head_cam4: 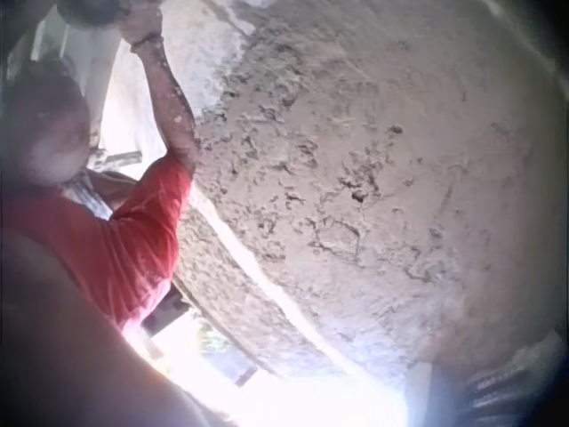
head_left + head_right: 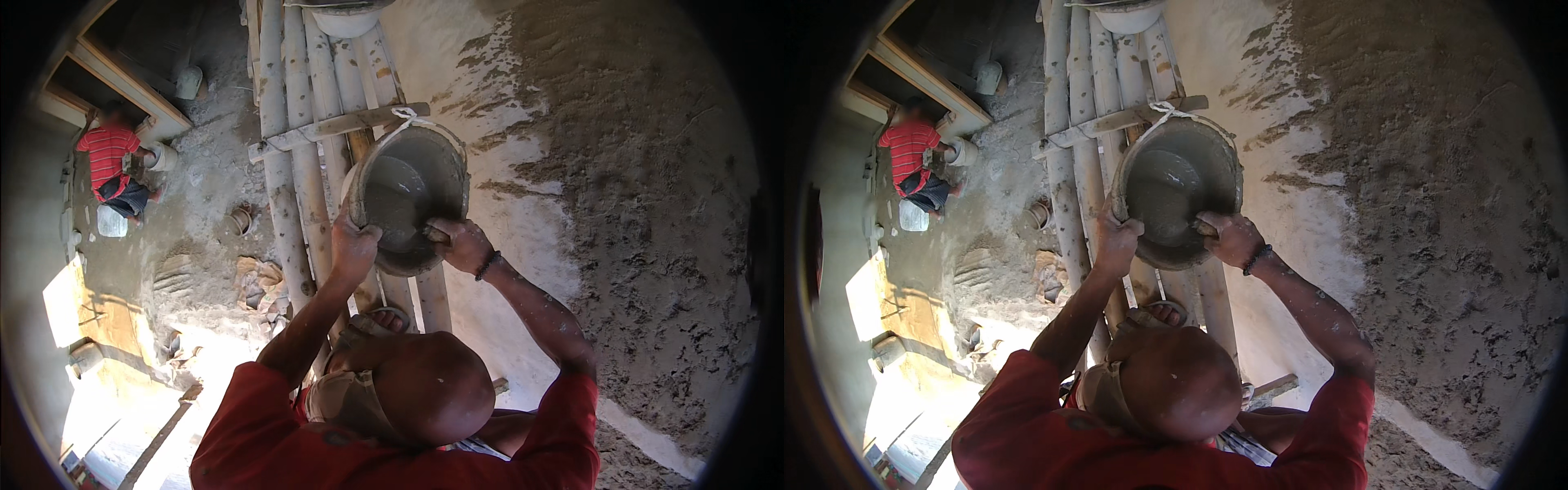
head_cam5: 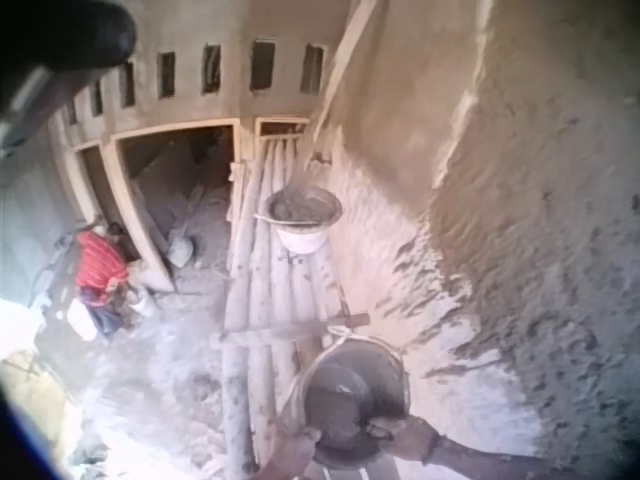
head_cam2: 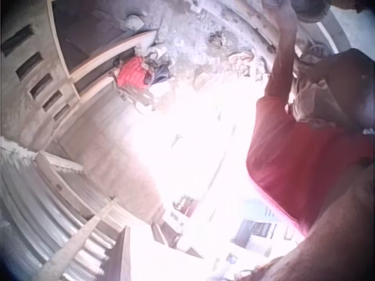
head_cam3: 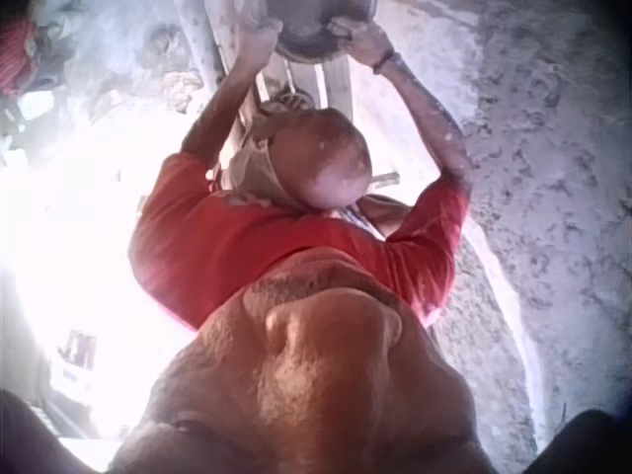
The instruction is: The person applies mortar from a bucket onto a wall using a trowel and smooths the surface. They pick up mortar with the trowel, press it against the wall, and spread it across the surface.
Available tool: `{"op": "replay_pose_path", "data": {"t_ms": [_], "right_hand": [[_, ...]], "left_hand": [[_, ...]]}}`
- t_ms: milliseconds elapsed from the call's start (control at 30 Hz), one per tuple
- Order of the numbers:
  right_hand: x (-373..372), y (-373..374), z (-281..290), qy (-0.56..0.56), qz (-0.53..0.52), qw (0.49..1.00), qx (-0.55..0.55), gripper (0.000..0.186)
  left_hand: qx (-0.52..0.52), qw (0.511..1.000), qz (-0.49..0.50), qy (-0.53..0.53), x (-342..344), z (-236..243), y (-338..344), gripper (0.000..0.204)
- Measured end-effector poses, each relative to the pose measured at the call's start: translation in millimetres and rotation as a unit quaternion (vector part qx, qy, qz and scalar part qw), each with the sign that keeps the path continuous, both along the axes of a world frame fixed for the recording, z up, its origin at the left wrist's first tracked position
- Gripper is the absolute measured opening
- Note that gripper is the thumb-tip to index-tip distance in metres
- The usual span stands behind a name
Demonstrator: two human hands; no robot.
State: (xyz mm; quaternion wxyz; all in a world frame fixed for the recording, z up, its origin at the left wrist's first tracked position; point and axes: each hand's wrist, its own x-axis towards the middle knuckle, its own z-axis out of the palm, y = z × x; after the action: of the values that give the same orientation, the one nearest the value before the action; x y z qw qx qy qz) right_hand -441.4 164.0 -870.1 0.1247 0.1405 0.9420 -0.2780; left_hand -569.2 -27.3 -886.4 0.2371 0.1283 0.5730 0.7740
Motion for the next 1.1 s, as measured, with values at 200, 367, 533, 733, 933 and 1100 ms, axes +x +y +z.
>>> {"op": "replay_pose_path", "data": {"t_ms": [200, 367, 533, 733, 933, 1100], "right_hand": [[6, 15, 55, 0.040, -0.029, 0.999, -0.008, 0.048], [-5, 38, 169, 0.159, -0.003, 0.985, 0.062, 0.045], [-23, 53, 298, 0.147, -0.059, 0.987, 0.005, 0.036], [-38, 157, 357, 0.174, -0.312, 0.908, 0.221, 0.036], [17, 156, 408, 0.281, -0.303, 0.837, 0.357, 0.042], [63, 86, 300, 0.075, -0.248, 0.961, -0.097, 0.027]], "left_hand": [[0.028, 0.995, -0.005, -0.092, -5, -16, -11, 0.057], [0.031, 0.993, 0.002, -0.111, -11, -26, -6, 0.053], [-0.018, 0.999, -0.007, -0.048, -16, -7, -3, 0.050], [-0.030, 0.998, -0.036, -0.037, -9, -14, -5, 0.048], [-0.006, 0.999, -0.019, -0.038, -6, -2, 1, 0.050], [-0.001, 0.998, -0.056, -0.041, -1, 7, -1, 0.053]]}}
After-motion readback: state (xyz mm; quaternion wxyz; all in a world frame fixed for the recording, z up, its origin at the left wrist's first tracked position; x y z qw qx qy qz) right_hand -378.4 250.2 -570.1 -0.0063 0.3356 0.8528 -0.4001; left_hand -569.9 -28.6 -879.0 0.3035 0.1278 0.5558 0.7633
